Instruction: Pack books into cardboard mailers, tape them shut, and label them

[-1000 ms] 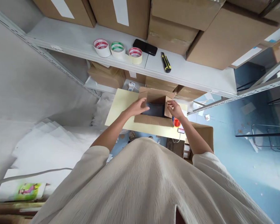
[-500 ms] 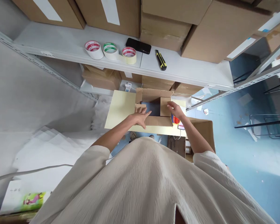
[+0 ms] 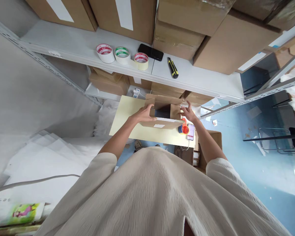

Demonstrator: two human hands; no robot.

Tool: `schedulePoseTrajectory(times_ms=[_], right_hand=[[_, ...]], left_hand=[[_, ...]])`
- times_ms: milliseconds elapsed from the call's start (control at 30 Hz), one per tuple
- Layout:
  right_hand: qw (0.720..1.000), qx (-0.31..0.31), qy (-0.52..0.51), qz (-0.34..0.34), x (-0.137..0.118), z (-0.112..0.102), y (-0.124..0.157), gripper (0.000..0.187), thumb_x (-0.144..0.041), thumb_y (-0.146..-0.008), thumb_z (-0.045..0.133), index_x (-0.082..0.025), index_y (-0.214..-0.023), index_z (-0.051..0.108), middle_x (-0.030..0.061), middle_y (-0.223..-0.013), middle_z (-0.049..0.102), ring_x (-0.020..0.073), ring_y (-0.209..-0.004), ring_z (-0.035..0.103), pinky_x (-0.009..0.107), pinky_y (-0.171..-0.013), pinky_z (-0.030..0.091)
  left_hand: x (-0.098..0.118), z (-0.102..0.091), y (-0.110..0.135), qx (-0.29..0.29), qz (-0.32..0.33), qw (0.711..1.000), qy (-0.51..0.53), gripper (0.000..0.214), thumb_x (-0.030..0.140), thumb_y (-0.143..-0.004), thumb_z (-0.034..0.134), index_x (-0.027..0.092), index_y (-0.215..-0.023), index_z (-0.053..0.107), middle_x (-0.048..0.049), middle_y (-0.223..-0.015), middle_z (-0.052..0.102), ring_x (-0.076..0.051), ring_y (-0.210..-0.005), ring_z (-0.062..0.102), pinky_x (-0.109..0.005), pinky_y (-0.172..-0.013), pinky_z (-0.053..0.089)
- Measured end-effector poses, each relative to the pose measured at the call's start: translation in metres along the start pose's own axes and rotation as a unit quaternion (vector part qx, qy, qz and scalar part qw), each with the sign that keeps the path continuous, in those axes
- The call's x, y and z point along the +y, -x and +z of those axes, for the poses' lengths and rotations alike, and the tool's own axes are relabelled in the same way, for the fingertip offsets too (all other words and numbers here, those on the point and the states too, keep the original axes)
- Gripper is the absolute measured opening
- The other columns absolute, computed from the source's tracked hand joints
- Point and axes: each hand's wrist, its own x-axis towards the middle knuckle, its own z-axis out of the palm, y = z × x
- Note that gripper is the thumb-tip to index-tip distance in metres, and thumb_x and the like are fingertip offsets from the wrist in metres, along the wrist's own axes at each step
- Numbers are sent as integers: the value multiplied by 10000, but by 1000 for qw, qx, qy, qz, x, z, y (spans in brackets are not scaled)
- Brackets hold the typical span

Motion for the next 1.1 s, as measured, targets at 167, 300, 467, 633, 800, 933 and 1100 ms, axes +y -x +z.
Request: schedulePoseTrajectory(times_ms=[167,300,467,633,800,933,1100], right_hand=[[995,-4,88,-40,-11,-8,-8,981,-850,-1100,559,-295,-1892,389,128,-1297,811,320,-1038,831,566,-1024,724],[991,17,117,-65,-7,-8,-9,813,-878,-1105,532,-290,-1648,677,145,-1347,744,317,-1197,751,550,-1137,677],[988,21,136,-72,10,-3,-1,781,-969,-1054,557,-281,-1283,846,152,-1300,667,364,-1362,666,580,-1293,585],[986,13,156,-47,28,11,14,611,-828,-1102,615,-292,-1229,881,150,-1377,635,372,-1497,630,580,-1404,478],[993,10,109,-43,42,36,35,551,-609,-1026,751,-283,-1470,768,177,-1561,674,375,-1408,711,593,-1255,614],[997,47,52,-15,47,58,43,596,-528,-945,812,-323,-1491,690,135,-1526,760,352,-1271,771,577,-1099,698],[999,47,1,-24,37,92,27,621,-605,-964,807,-337,-1505,663,120,-1600,743,364,-1357,763,556,-1063,728]], left_hand=[[-9,0,-13,-40,-14,999,26,994,704,-946,778,253,-1778,474,-179,-1872,562,-409,-1685,606,-484,-1329,540],[0,2,-19,44,-27,998,-37,817,580,-1013,763,208,-1715,571,-222,-1744,677,-478,-1619,640,-593,-1345,509],[22,19,-21,146,19,981,-124,786,311,-1071,652,184,-1831,491,-231,-1938,408,-491,-1827,293,-716,-1496,182],[45,60,-39,29,74,987,-139,806,336,-1130,502,168,-1909,383,-192,-2009,293,-397,-1881,218,-632,-1532,117],[56,93,-52,1,40,988,-151,914,565,-1156,460,226,-1971,224,-134,-2042,206,-400,-1916,42,-698,-1522,-54],[47,89,-46,-9,24,987,-159,912,603,-1175,412,215,-1975,210,-114,-2060,95,-357,-1922,2,-644,-1524,-103],[31,78,-41,40,-1,989,-146,1026,575,-1113,560,255,-1987,130,-114,-2046,169,-421,-1913,57,-728,-1507,-95]])
